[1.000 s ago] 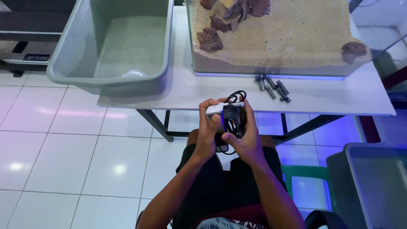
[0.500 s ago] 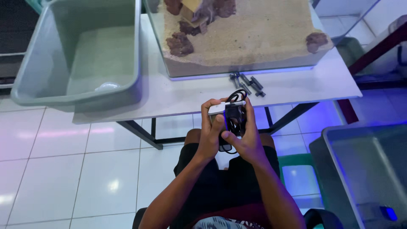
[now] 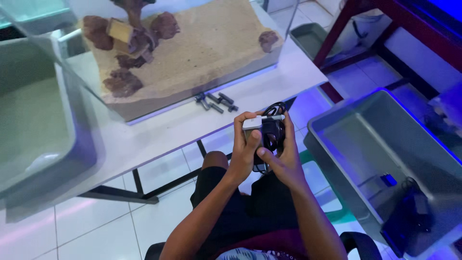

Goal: The person assembles various aquarium components by hand, including attaching mounting brackets to an LED light fixture and connecting tubes to a water pump.

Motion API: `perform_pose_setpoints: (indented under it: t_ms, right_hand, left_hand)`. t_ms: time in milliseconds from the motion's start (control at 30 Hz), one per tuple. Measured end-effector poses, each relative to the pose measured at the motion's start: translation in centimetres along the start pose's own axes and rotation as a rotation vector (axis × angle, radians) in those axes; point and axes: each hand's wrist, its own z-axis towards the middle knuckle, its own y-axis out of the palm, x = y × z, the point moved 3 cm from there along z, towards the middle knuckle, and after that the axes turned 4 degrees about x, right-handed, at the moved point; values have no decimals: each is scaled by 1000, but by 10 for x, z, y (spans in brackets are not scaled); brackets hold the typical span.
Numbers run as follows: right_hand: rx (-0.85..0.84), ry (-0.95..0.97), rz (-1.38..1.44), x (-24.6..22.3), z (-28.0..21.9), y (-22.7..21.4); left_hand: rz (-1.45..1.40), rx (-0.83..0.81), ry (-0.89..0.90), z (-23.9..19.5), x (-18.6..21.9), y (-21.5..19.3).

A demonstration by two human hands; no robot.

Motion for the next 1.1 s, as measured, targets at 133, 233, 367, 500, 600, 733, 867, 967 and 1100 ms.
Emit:
perform_pose_setpoints:
  t_ms: [133,233,367,500,600,733,867,967,1100]
  right_hand:
    - [84,-4,-23,-4,-7,-34]
    - [129,-23,-45,-5,-11,-51]
    - [167,-56,-69,8,-18,-69]
    - [58,-354,-32,0,-12,-63]
    - [-10,-535,7,21,-7,-65]
    - [-108,-596,68,9,10,-41]
    - [-212,-606,-1,-6,25,-2]
    - [-277,-546,-55,3,33,22]
    - [-384,-444,-101,11,46,64]
  left_hand:
    - [-20,-152,-37,6,-21,18]
    - [-35,-268,-92,10,-39,25]
    - [-76,-357,-144,11,-52,34]
    - [-107,-420,-40,15,-38,38]
    - [-51,-444,60,17,-21,34]
    - [28,-425,143,20,-17,13]
    - [93,-362,182,26,5,-8]
    - [142,-277,185,26,20,-38]
    - [236,-98,139,19,35,-86]
